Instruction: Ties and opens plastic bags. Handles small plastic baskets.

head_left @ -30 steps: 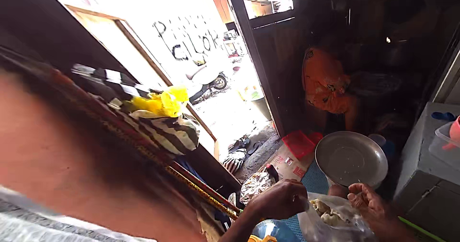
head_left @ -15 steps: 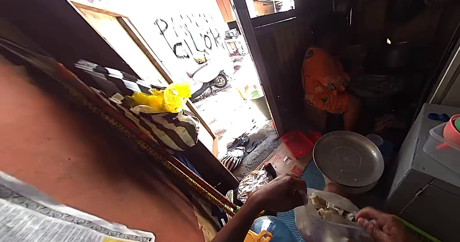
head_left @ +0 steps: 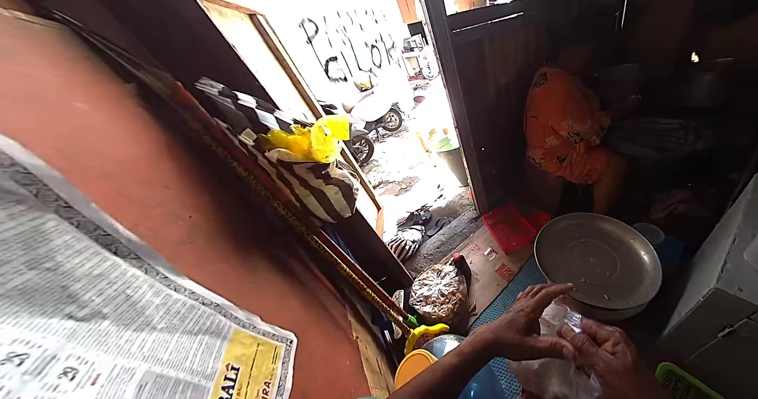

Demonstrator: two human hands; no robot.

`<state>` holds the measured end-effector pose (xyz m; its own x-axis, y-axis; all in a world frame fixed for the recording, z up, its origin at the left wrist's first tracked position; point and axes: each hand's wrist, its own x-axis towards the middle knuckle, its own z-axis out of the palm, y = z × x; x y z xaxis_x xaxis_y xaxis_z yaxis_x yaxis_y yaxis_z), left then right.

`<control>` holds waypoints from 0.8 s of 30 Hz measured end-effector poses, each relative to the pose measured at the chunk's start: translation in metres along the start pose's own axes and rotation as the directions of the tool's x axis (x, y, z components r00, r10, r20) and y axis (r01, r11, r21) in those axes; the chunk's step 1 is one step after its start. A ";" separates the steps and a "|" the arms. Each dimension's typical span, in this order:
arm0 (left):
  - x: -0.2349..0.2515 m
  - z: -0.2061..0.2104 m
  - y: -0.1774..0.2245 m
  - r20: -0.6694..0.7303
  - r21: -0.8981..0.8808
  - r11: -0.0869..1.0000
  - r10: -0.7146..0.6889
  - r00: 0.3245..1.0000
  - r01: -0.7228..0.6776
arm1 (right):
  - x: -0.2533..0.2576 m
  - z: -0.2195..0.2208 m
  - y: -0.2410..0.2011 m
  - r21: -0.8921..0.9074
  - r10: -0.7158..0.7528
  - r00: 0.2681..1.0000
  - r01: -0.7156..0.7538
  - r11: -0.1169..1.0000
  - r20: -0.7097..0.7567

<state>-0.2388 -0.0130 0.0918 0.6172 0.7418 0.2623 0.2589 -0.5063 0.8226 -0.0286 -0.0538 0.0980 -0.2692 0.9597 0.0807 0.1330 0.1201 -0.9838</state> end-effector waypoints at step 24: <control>0.018 0.061 -0.022 -0.173 0.208 0.797 -0.540 0.824 0.567 | -0.034 -0.038 -0.048 -0.766 -0.111 0.854 0.508 0.395 0.509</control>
<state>-0.1874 -0.0153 0.0475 0.2398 0.9605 -0.1412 0.7104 -0.0745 0.6998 0.0108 -0.0828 0.1488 -0.7298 0.6768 0.0966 0.6463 0.7291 -0.2252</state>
